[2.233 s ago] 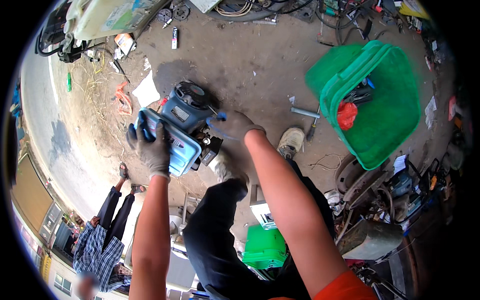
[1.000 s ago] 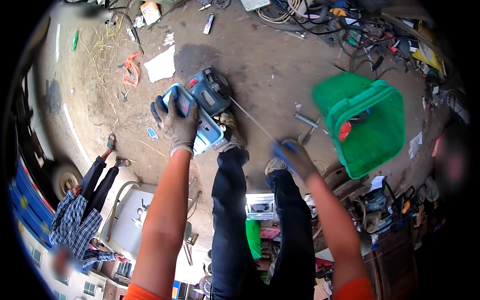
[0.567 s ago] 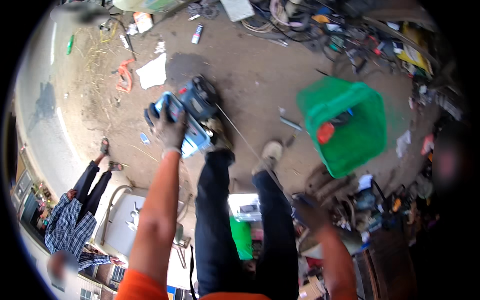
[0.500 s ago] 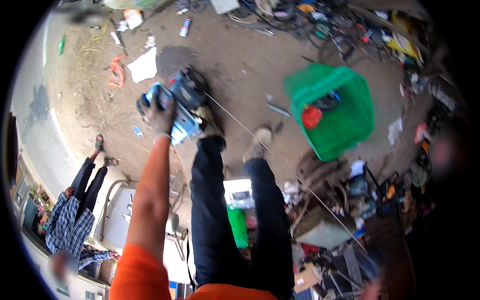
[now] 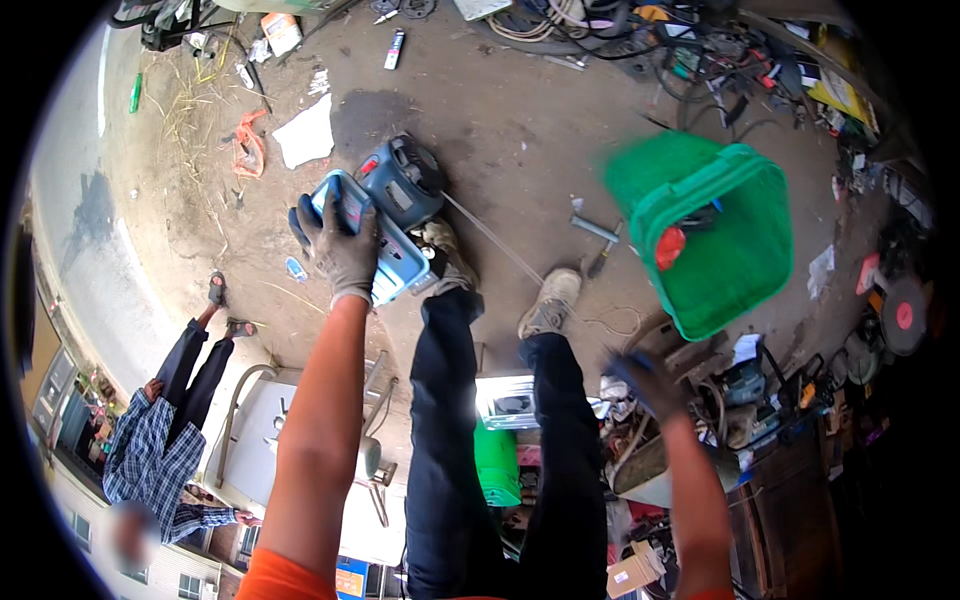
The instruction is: The person sits on the ground and uses a screwdriver to loosen and tighten screws on a small blue motor. They repeatedly adjust the motor's position and continue working on the same fasteners.
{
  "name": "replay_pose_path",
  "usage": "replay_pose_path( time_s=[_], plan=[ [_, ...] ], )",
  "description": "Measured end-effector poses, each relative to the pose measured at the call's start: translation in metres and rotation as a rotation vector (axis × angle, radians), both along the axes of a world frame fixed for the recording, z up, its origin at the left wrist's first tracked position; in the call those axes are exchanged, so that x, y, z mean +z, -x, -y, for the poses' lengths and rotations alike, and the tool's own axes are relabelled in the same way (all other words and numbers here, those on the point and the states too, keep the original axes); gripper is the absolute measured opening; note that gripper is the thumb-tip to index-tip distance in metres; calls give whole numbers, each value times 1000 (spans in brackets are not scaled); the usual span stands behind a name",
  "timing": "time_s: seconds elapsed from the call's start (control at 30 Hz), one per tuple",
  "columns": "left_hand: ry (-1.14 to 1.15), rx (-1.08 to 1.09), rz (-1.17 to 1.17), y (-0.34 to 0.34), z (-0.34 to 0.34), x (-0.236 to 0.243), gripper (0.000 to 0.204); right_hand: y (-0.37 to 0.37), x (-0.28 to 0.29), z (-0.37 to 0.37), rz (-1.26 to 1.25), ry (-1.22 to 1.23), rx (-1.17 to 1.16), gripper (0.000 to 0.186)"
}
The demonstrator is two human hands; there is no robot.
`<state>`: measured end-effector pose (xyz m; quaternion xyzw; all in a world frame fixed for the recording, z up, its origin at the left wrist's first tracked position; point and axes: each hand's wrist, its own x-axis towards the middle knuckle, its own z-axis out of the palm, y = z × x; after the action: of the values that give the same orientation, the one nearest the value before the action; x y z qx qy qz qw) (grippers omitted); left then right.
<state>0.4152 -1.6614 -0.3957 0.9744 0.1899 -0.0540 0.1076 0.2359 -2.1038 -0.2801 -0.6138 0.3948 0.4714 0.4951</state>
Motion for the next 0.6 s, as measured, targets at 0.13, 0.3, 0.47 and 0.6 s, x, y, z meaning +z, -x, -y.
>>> replay_pose_path(
  time_s=[0.13, 0.3, 0.47, 0.6],
  plan=[
    [28, -16, 55, 0, 2, 1, 73, -109, -192, -190, 302, -377, -150, 45],
    [54, -22, 32, -8, 9, 3, 71, -153, -233, -241, 369, 71, 262, 52],
    [23, -37, 70, 6, -17, -10, 66, 38, 66, -9, 79, -44, 111, 33],
    [-35, -13, 62, -17, -29, -19, 66, 172, 340, 174, -366, 440, 30, 30]
  ],
)
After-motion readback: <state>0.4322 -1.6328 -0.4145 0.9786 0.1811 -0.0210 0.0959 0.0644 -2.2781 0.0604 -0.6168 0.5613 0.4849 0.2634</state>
